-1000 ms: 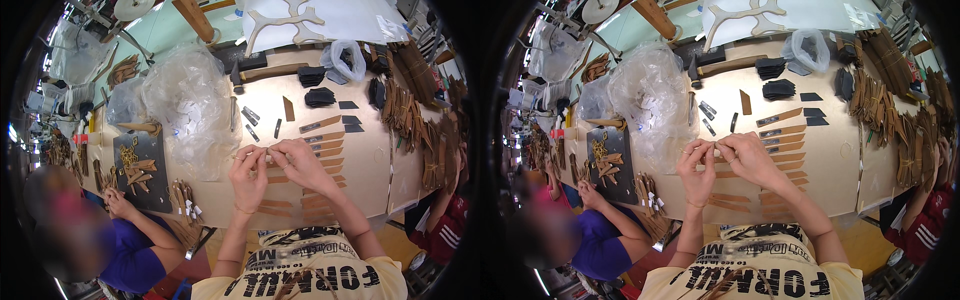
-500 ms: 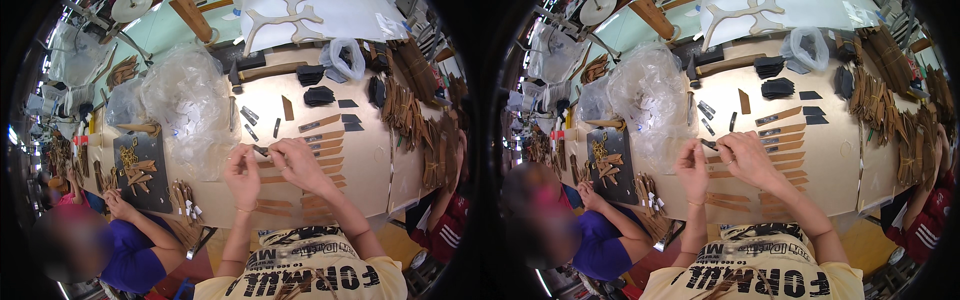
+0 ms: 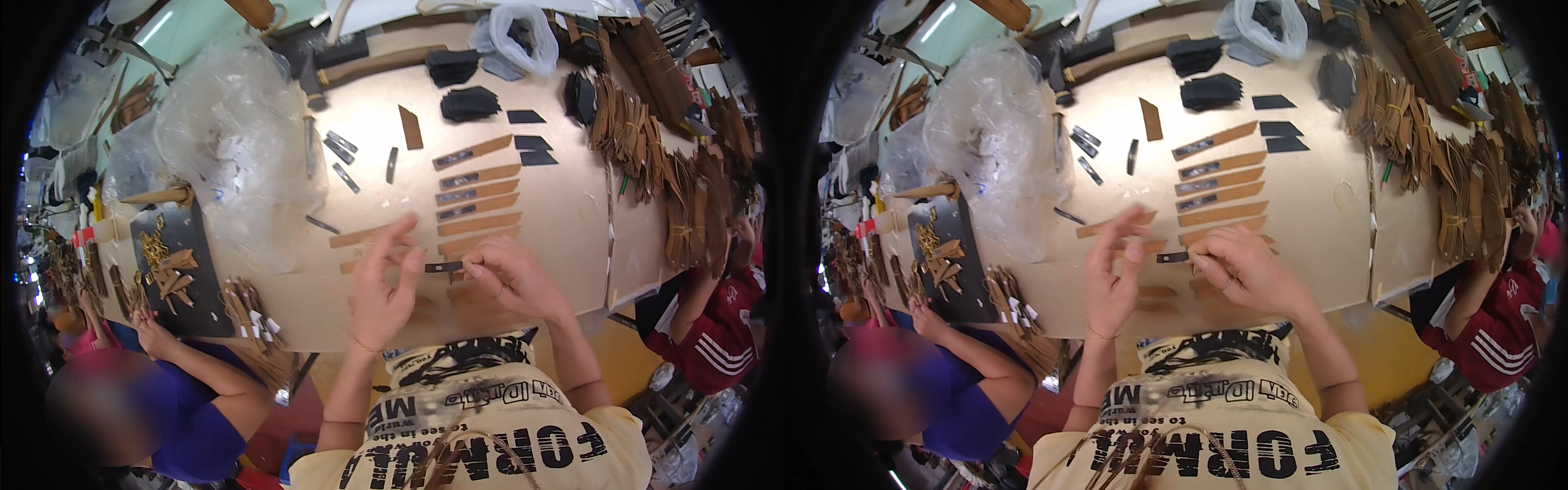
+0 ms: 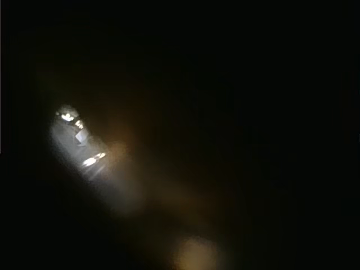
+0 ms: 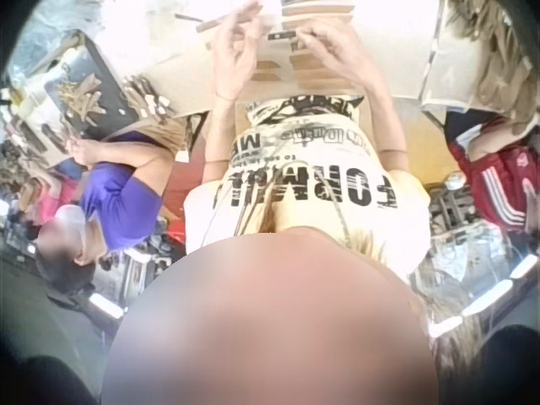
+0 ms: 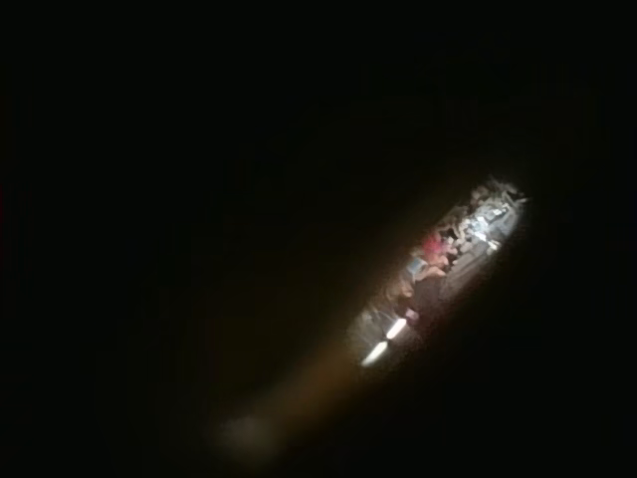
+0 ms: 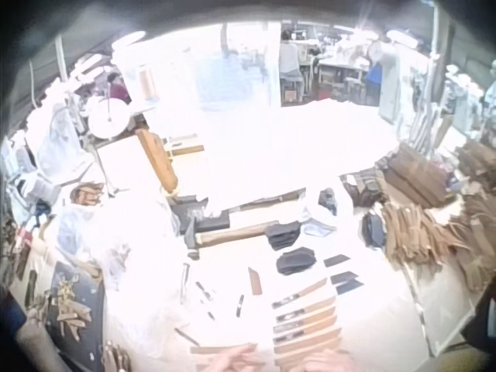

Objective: The person repeatedly picks up small dark rectangular inserts and places them into slots on light brown wooden strips laid out on a table. They handle each insert one at a time, aligning and pressing it into place, then move to the next strip. The workspace contains stacks of similar parts and tools.

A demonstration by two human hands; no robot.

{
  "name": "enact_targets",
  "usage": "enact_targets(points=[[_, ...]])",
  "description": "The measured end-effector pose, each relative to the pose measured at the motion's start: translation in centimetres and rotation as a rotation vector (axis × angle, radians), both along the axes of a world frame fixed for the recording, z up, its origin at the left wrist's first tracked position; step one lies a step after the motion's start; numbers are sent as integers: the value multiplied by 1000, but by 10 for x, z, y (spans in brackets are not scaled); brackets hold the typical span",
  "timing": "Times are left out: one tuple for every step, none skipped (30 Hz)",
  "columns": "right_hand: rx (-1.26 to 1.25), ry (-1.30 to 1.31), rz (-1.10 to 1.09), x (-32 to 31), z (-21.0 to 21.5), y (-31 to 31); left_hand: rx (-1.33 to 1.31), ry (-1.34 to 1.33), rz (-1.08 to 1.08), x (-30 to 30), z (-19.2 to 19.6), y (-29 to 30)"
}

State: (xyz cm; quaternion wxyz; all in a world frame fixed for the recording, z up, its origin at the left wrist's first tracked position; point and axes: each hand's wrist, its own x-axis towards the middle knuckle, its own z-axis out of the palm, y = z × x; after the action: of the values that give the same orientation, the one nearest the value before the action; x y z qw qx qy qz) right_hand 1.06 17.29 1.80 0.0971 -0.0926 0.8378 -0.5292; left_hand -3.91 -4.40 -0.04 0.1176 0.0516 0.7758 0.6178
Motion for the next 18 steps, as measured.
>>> enact_targets(points=[[8,-29,-6,7,-1,3,200,-207,-113,6,-1,5],[16,-54,-14,13,-2,6,257,-310,-150,9,-2,6],[21,-77,-22,18,-4,9,312,-412,-188,11,-3,6],[15,-88,-56,22,-6,12,360,-515,-221,13,-4,6],[6,-97,-91,25,-7,15,372,-540,-224,15,-6,7],[-1,-93,-128,27,-9,16,378,-567,-219,17,-7,8],[-53,-113,-158,29,-11,16,391,-597,-210,18,-8,10],[-100,-119,-192,30,-12,17,338,-528,-208,19,-10,13],[-140,-123,-227,30,-14,17,294,-464,-202,20,-12,19],[-151,-168,-266,29,-16,15,250,-401,-199,19,-14,23],[-156,-211,-305,27,-20,13,208,-365,-195,17,-16,26],[-165,-247,-339,24,-23,12,167,-329,-191,15,-18,30],[-142,-256,-368,20,-27,10,132,-290,-185,12,-20,32],[-124,-258,-393,16,-31,9,87,-268,-173,8,-23,34],[-99,-266,-421,13,-35,7,51,-241,-158,5,-25,36],[-27,-196,-433,10,-38,5,14,-214,-141,2,-27,37],[51,-134,-449,7,-41,2,-18,-195,-111,0,-28,39],[129,-74,-464,5,-44,-2,-50,-177,-80,-1,-30,41]])
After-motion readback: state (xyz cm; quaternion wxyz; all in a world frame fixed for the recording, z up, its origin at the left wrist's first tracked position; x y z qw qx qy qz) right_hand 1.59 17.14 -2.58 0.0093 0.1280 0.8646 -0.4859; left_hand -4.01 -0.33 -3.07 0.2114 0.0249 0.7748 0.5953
